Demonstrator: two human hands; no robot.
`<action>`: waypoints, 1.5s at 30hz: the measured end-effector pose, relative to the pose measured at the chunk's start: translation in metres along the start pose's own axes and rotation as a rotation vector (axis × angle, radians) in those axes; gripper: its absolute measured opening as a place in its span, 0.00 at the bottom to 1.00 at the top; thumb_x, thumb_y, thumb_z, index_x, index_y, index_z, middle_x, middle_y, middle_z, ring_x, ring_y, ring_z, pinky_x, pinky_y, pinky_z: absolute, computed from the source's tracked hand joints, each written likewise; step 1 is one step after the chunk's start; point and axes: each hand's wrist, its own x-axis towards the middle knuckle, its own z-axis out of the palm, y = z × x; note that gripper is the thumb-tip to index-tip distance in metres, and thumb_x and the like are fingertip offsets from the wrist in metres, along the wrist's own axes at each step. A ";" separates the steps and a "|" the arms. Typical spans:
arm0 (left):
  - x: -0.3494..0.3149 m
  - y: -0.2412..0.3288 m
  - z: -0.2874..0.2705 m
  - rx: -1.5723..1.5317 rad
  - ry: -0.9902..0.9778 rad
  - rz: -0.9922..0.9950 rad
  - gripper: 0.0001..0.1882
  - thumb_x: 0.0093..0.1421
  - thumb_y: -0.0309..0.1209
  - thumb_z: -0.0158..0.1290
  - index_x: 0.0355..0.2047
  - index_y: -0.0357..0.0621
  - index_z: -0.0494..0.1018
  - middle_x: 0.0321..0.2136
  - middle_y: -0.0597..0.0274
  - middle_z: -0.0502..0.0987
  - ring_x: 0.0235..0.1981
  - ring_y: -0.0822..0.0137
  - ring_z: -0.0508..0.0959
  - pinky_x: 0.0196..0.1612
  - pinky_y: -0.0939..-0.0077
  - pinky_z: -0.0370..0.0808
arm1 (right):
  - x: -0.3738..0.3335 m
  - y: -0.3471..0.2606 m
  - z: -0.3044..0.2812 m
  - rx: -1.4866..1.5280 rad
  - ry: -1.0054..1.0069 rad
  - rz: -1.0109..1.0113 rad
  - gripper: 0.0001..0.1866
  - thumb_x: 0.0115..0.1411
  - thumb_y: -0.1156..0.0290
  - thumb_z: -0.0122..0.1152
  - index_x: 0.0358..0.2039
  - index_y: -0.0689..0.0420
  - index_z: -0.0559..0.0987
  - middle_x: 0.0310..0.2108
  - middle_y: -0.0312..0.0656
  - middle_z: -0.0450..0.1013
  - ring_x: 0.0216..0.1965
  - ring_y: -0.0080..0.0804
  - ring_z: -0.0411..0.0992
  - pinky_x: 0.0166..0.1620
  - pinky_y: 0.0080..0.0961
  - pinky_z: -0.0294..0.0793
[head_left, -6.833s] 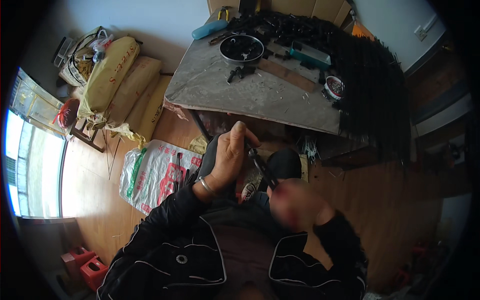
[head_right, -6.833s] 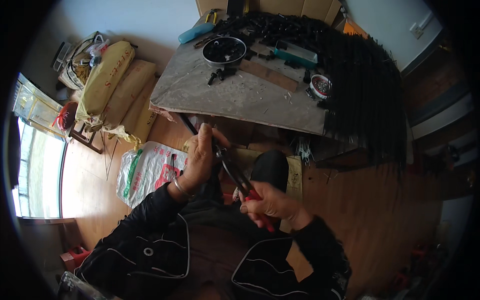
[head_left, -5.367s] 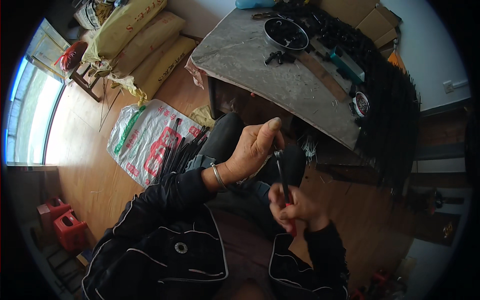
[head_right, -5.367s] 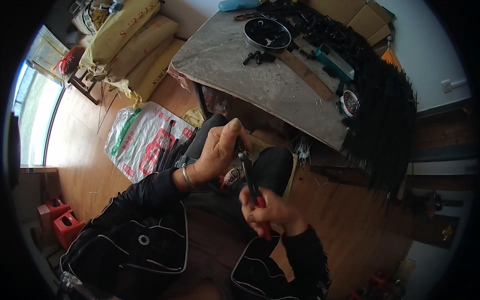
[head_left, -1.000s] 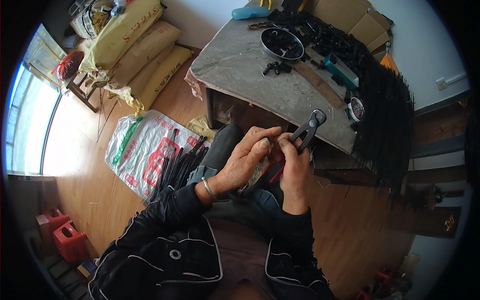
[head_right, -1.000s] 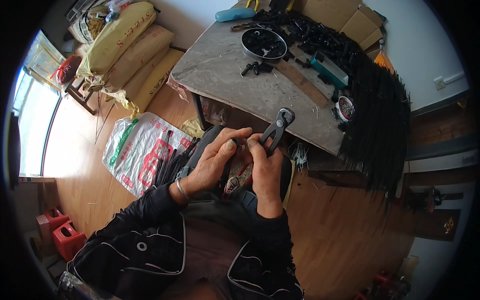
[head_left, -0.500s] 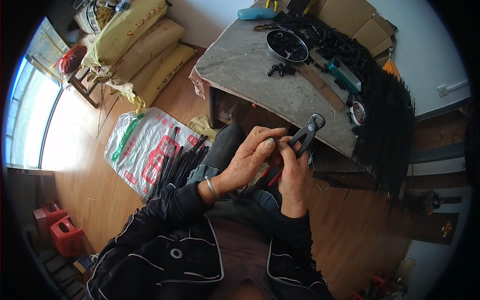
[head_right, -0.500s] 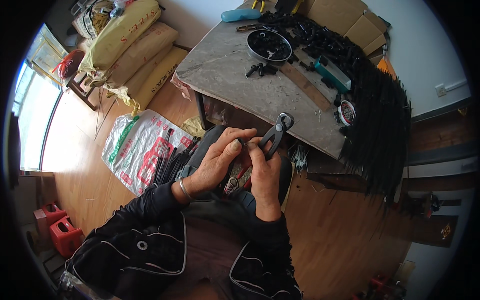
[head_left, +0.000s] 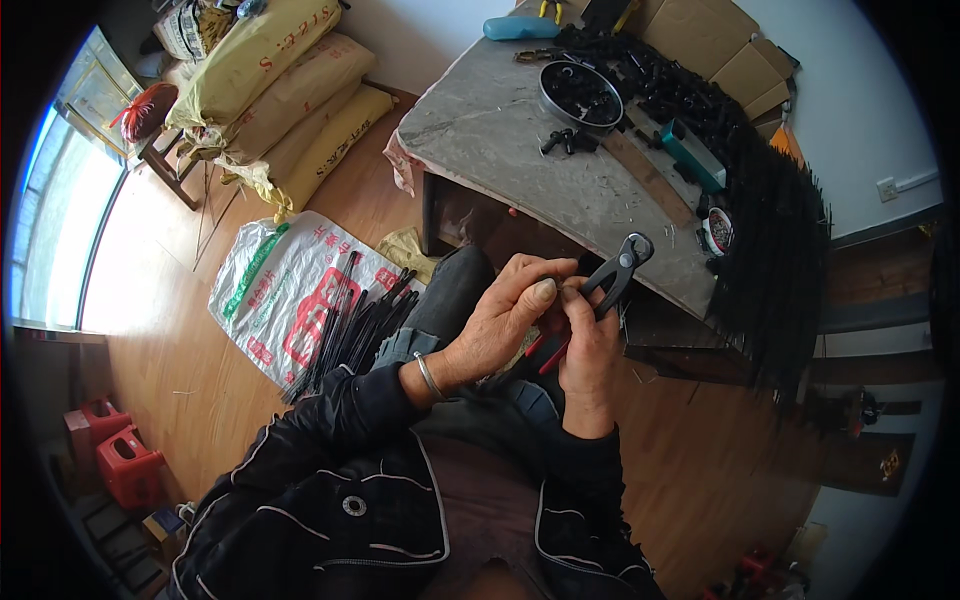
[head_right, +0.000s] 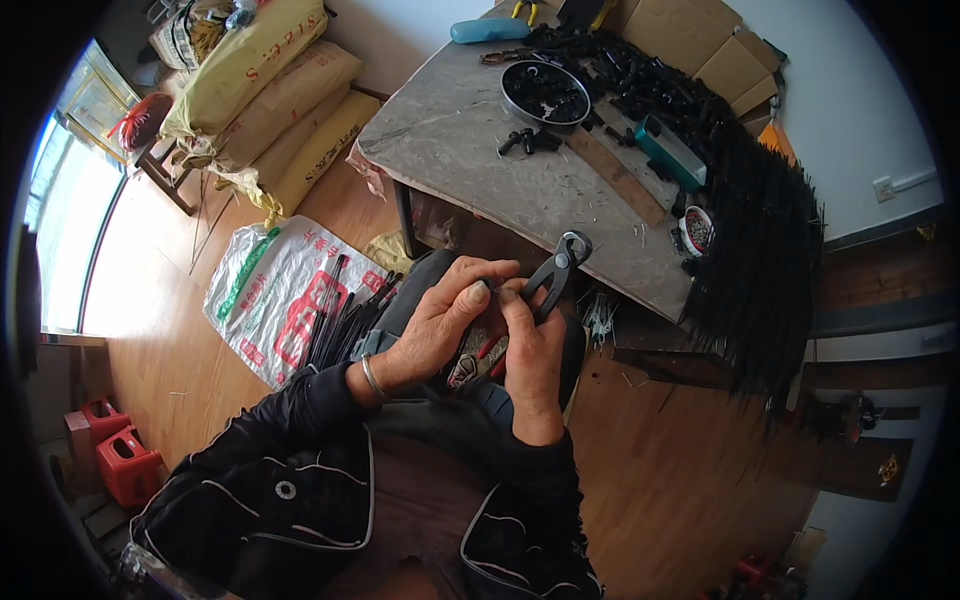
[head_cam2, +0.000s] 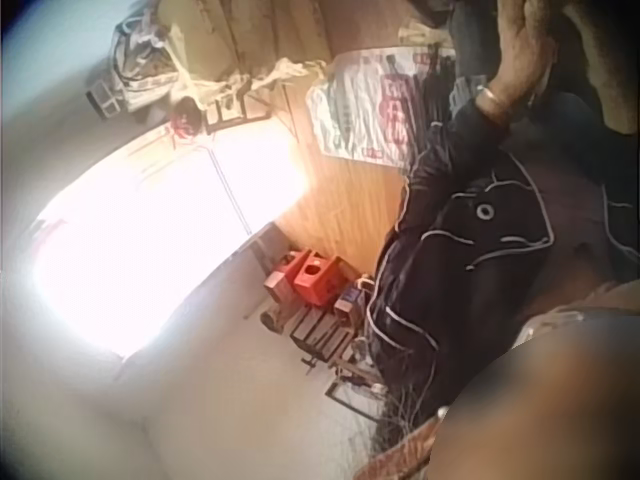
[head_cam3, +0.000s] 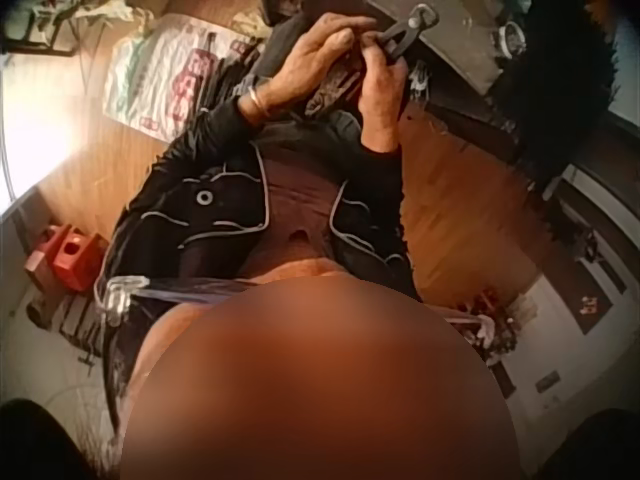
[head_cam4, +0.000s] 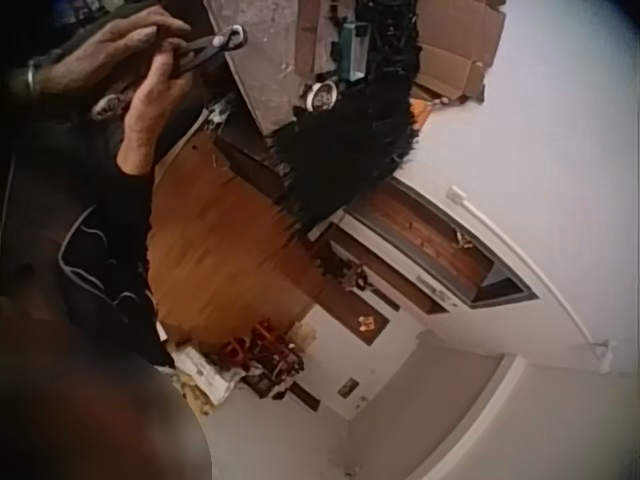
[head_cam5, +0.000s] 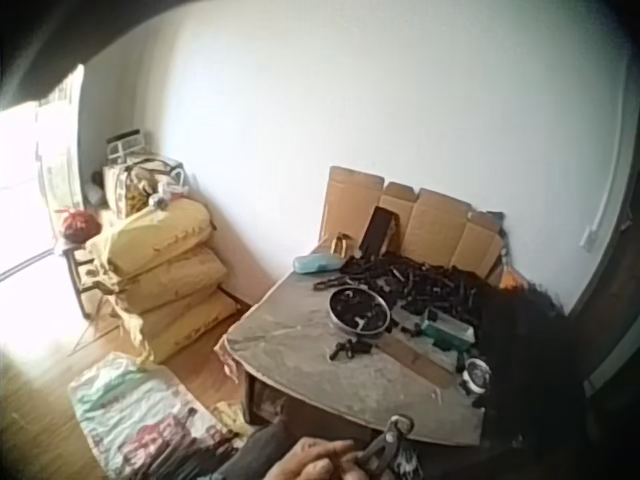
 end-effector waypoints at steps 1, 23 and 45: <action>0.000 0.000 0.000 -0.001 0.000 -0.001 0.21 0.70 0.40 0.41 0.55 0.38 0.69 0.46 0.59 0.68 0.50 0.68 0.68 0.56 0.75 0.63 | 0.000 0.000 0.001 0.005 0.024 -0.013 0.06 0.62 0.70 0.56 0.31 0.58 0.76 0.25 0.27 0.68 0.26 0.12 0.64 0.30 0.14 0.62; 0.021 0.022 -0.009 -0.116 0.064 -0.350 0.38 0.69 0.57 0.30 0.22 0.37 0.76 0.15 0.67 0.67 0.20 0.77 0.65 0.24 0.80 0.62 | -0.047 -0.062 -0.046 -0.316 -0.414 0.295 0.12 0.67 0.74 0.46 0.49 0.64 0.66 0.23 0.43 0.70 0.17 0.24 0.68 0.22 0.20 0.69; 0.015 0.012 0.016 -0.102 -0.015 -0.337 0.33 0.68 0.58 0.36 0.26 0.39 0.71 0.17 0.69 0.65 0.20 0.78 0.62 0.24 0.82 0.61 | -0.051 -0.072 -0.055 -0.352 -0.533 0.581 0.19 0.66 0.74 0.48 0.54 0.68 0.63 0.33 0.48 0.73 0.28 0.31 0.75 0.33 0.27 0.78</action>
